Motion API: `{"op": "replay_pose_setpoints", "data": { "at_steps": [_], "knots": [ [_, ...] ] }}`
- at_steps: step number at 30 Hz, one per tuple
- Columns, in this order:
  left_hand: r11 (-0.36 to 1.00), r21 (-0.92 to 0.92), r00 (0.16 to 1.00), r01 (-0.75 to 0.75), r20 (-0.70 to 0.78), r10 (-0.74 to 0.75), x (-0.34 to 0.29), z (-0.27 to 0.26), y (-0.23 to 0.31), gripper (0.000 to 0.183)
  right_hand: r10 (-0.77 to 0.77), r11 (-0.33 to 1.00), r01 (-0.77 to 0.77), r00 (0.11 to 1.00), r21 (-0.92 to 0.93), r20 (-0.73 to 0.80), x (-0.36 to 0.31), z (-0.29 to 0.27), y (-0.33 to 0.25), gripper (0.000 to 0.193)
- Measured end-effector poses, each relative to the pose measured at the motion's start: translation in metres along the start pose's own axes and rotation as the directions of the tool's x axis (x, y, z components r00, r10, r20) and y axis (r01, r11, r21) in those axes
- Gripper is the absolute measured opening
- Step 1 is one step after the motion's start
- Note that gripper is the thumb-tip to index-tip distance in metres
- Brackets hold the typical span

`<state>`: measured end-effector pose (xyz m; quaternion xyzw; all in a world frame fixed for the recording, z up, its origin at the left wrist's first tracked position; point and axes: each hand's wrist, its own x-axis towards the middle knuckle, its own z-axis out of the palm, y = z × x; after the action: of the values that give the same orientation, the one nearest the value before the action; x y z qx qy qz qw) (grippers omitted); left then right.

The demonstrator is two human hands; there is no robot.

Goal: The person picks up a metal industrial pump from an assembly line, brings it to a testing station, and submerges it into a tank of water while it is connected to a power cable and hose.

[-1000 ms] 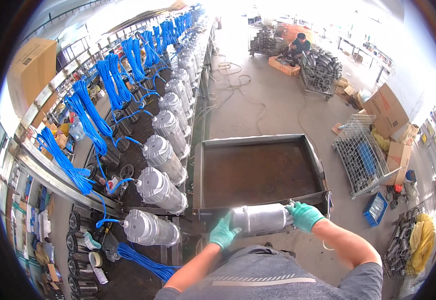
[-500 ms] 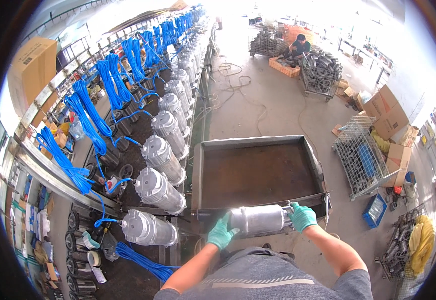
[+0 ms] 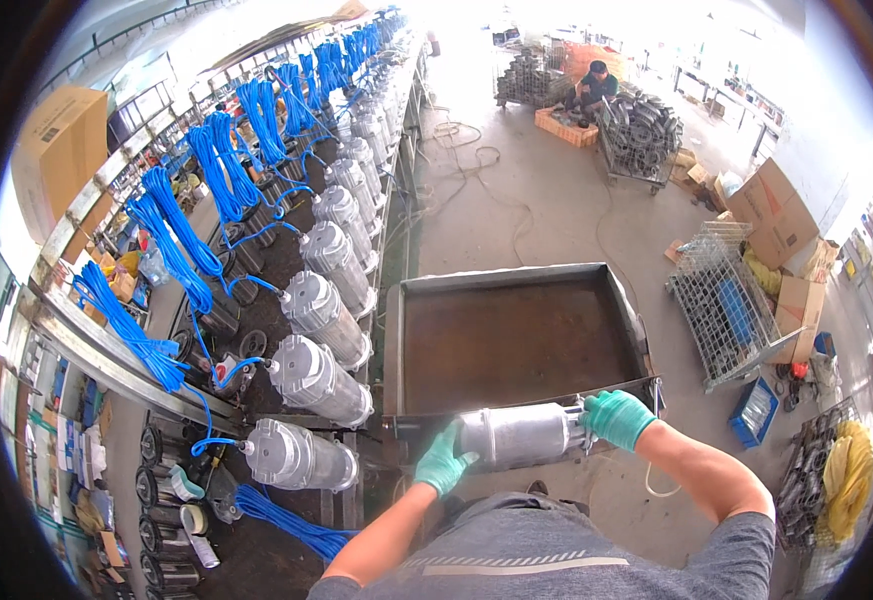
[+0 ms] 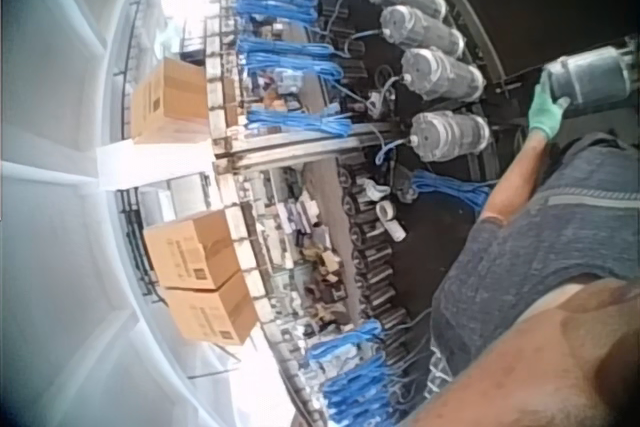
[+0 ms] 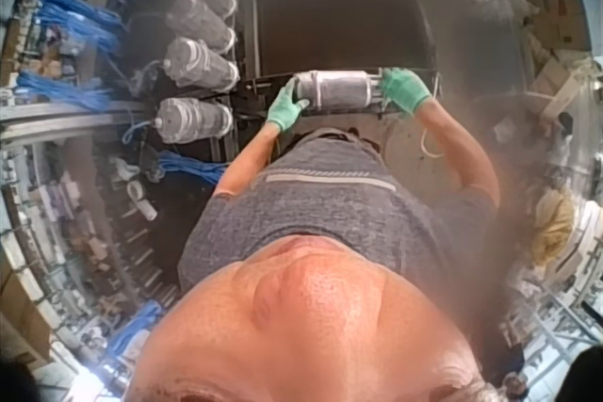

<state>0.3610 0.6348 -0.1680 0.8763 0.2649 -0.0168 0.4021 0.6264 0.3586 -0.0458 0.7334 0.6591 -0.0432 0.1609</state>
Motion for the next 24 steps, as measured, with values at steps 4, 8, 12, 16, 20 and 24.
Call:
{"op": "replay_pose_setpoints", "data": {
  "at_steps": [4,8,12,16,20,24],
  "knots": [
    [1.0,-0.026,1.0,-0.017,-0.002,0.017,0.004,0.002,0.002,0.087,0.35,0.923,-0.334,0.935,0.19,-0.056,0.005,0.04,-0.021,0.015],
    [0.998,-0.04,0.998,-0.057,-0.035,0.056,0.006,0.008,-0.004,0.086,0.634,0.675,-0.599,0.77,0.43,0.077,0.022,0.05,-0.038,0.026],
    [0.996,-0.063,0.998,-0.06,-0.041,0.057,0.006,0.008,-0.01,0.086,0.783,0.467,-0.636,0.621,0.614,0.048,0.028,0.041,-0.055,0.031],
    [0.998,-0.052,0.999,-0.03,-0.039,0.028,0.004,0.003,0.001,0.086,0.506,0.714,-0.474,0.858,0.516,0.089,0.011,0.014,-0.035,0.047],
    [0.996,-0.066,0.998,-0.052,-0.036,0.05,0.006,0.005,-0.005,0.084,0.162,0.921,-0.105,0.979,0.376,-0.126,0.0,0.02,-0.011,0.057],
    [0.997,-0.056,0.998,-0.05,-0.036,0.048,0.004,0.006,-0.006,0.084,0.02,0.978,-0.046,0.992,0.201,0.128,0.004,0.008,0.009,0.046]
  ]
}}
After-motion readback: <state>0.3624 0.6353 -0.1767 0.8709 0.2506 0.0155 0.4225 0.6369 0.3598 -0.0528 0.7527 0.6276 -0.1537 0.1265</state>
